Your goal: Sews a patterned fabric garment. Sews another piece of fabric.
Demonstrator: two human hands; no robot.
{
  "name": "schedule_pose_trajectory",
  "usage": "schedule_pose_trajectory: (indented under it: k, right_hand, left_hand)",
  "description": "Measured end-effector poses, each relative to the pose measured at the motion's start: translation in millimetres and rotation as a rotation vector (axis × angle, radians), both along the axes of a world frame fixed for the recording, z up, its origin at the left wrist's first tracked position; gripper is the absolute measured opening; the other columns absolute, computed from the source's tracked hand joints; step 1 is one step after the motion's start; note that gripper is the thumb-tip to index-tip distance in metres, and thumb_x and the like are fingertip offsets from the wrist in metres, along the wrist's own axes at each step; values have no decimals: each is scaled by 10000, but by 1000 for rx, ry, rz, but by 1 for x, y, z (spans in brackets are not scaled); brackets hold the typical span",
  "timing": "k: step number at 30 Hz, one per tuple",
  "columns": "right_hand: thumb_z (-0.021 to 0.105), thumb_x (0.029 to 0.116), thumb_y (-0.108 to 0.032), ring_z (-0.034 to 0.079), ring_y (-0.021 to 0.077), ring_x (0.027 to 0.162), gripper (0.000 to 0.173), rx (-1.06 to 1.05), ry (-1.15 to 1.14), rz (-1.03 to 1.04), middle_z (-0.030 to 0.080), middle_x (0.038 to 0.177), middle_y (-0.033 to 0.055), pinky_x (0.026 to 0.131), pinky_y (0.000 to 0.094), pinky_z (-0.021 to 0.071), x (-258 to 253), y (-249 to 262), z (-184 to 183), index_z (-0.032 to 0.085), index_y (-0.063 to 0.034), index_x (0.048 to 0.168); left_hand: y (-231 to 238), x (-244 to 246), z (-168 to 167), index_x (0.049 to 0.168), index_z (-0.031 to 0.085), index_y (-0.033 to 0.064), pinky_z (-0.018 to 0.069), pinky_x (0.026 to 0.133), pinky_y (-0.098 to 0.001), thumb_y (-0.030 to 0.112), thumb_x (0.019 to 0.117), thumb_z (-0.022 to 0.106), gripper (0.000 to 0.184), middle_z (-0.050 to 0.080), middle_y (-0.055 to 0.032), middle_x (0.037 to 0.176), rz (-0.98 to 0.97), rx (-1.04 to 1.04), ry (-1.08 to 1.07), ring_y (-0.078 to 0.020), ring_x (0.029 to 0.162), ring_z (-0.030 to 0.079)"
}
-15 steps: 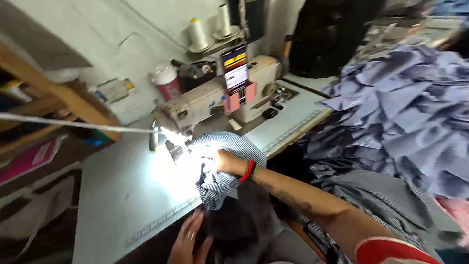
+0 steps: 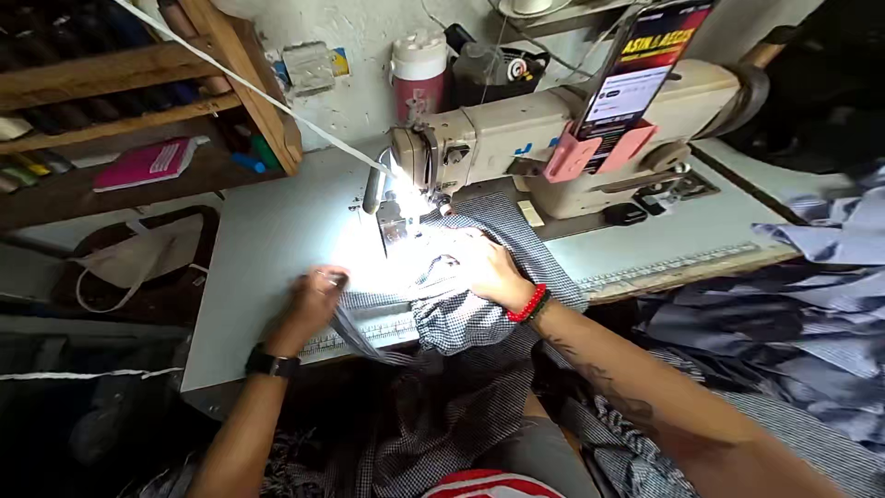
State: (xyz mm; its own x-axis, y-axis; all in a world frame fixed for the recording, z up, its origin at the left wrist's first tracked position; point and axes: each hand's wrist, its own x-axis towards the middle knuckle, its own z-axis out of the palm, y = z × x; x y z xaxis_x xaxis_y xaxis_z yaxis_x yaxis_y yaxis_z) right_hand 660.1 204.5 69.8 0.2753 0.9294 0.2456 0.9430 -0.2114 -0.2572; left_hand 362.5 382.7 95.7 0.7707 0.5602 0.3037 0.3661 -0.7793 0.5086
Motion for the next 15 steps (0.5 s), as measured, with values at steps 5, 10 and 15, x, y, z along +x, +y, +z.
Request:
schedule_pose_trajectory:
  k: [5, 10, 15]
  right_hand:
    - [587, 962, -250, 560, 328, 1345, 352, -15, 2, -2, 615, 1447, 68, 979, 563, 519, -13, 3, -2, 708, -213, 1290]
    - [596, 968, -274, 604, 359, 1283, 270, 26, 14, -42, 690, 1306, 104, 928, 572, 545, -10, -9, -3, 745, -168, 1167]
    - [563, 954, -271, 697, 338, 1068, 271, 86, -3, 13, 738, 1115, 108, 809, 557, 571, -34, -23, -5, 753, -168, 1117]
  left_hand:
    - [-36, 53, 29, 1069, 744, 75, 369, 997, -688, 463, 944, 681, 412, 608, -207, 1300, 326, -9, 181, -429, 1261, 520]
    - [-68, 105, 5, 1051, 721, 31, 446, 1012, -569, 314, 939, 637, 316, 681, -155, 1120, 133, -159, 248, -318, 1145, 610]
    - [-43, 70, 3, 886, 612, -21, 536, 675, -317, 55, 865, 748, 157, 614, -65, 775, 156, -381, -216, -123, 702, 606]
